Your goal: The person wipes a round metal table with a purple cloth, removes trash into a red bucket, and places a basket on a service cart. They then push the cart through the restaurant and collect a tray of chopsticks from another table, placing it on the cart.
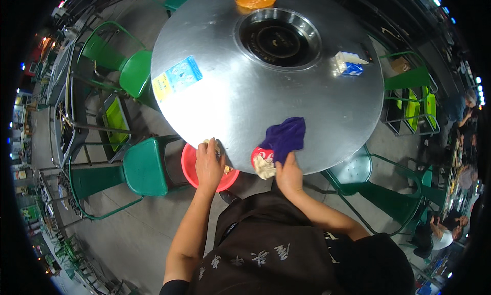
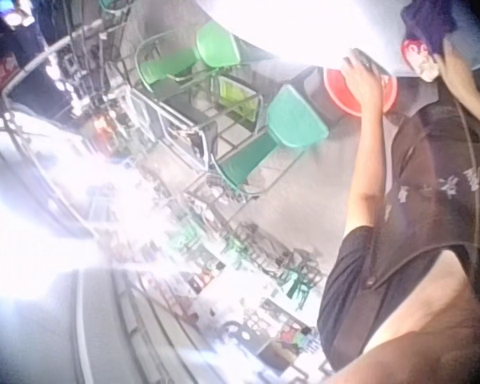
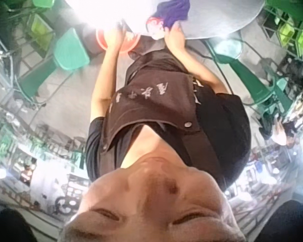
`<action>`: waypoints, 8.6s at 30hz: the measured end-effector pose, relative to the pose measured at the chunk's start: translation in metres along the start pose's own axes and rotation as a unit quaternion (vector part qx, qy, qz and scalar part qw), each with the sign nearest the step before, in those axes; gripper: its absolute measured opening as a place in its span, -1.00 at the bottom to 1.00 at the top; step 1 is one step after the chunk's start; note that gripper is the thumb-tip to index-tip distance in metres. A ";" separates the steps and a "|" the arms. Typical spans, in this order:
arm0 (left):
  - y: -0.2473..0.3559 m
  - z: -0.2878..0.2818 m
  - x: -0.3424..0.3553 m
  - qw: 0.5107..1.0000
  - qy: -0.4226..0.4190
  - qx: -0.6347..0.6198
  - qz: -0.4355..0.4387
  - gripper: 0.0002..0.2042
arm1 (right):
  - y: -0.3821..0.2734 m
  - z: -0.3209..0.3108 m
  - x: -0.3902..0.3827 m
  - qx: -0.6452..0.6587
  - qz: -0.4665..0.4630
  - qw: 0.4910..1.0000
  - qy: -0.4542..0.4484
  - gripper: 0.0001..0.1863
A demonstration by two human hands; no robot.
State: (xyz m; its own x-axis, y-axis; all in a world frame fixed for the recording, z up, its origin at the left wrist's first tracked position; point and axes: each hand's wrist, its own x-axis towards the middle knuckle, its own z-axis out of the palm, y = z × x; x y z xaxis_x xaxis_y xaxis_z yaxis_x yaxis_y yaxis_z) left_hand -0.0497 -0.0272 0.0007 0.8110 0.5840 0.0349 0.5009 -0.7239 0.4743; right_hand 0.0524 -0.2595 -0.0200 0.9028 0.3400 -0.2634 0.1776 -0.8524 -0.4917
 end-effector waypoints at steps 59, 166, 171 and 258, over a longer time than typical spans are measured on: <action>-0.079 0.034 0.141 0.981 0.115 0.132 -0.089 -0.39 | -0.221 0.095 0.281 0.007 -0.268 0.950 0.159 -0.71; -0.070 0.021 0.158 0.982 0.064 0.106 -0.142 -0.36 | -0.395 0.167 0.476 0.132 -0.564 0.814 0.033 -0.82; -0.072 0.025 0.154 0.981 0.078 0.125 -0.124 -0.39 | -0.378 0.185 0.379 0.141 -0.650 0.747 -0.013 -0.77; -0.342 -0.029 -0.408 0.706 0.021 -0.434 -0.560 -0.74 | -0.240 0.133 -0.046 0.093 -0.208 0.796 -0.560 -0.62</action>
State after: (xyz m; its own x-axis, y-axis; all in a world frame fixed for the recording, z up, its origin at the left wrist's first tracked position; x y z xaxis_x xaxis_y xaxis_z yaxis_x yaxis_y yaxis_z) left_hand -0.5610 -0.0071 -0.1503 0.0349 0.6358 -0.7711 0.4322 0.6861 0.5852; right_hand -0.0836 -0.0171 -0.0005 -0.1541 0.8073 -0.5697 0.2145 -0.5355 -0.8168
